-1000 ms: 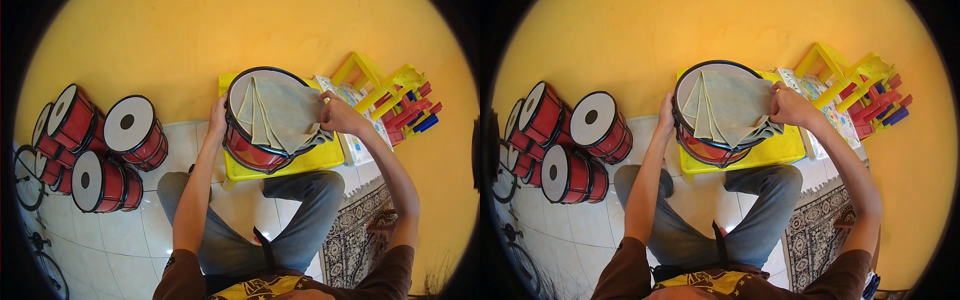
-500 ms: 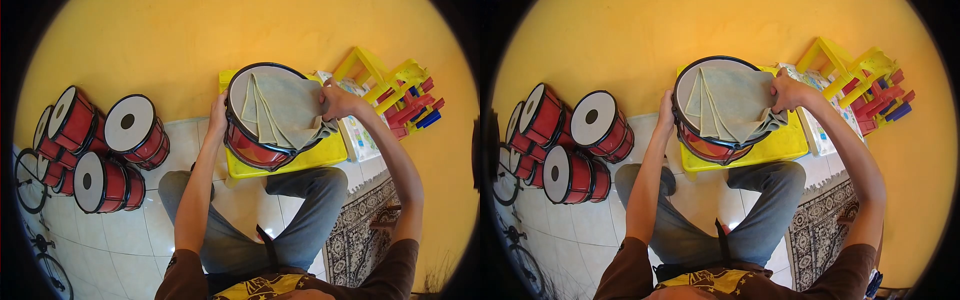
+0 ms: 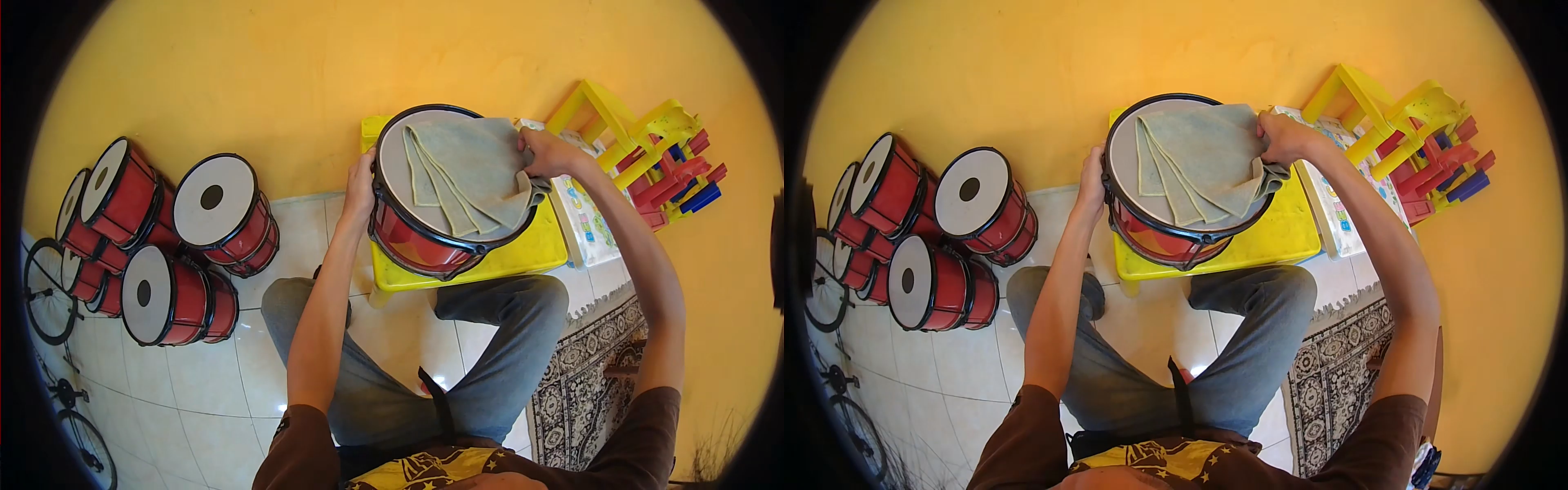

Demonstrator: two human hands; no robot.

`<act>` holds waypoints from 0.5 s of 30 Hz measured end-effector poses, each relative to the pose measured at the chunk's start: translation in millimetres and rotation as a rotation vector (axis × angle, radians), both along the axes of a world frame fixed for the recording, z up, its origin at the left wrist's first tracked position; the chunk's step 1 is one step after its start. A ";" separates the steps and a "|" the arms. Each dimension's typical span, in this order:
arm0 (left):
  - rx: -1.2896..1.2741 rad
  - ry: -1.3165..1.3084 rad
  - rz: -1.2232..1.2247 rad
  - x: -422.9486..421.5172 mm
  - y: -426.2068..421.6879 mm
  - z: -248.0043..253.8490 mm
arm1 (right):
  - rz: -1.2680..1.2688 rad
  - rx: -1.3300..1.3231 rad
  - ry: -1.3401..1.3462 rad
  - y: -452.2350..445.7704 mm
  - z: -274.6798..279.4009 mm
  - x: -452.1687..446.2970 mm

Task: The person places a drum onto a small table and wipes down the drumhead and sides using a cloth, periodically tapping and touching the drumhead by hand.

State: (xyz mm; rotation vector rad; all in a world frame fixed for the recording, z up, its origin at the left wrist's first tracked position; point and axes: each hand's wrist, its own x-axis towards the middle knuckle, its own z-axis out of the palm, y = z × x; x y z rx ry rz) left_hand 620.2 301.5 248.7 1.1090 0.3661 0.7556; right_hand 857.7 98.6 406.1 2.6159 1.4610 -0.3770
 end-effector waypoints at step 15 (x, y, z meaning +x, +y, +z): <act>-0.011 -0.002 -0.016 -1.2 -0.6 3.1 | 0.159 0.200 -0.515 33.5 -12.0 8.4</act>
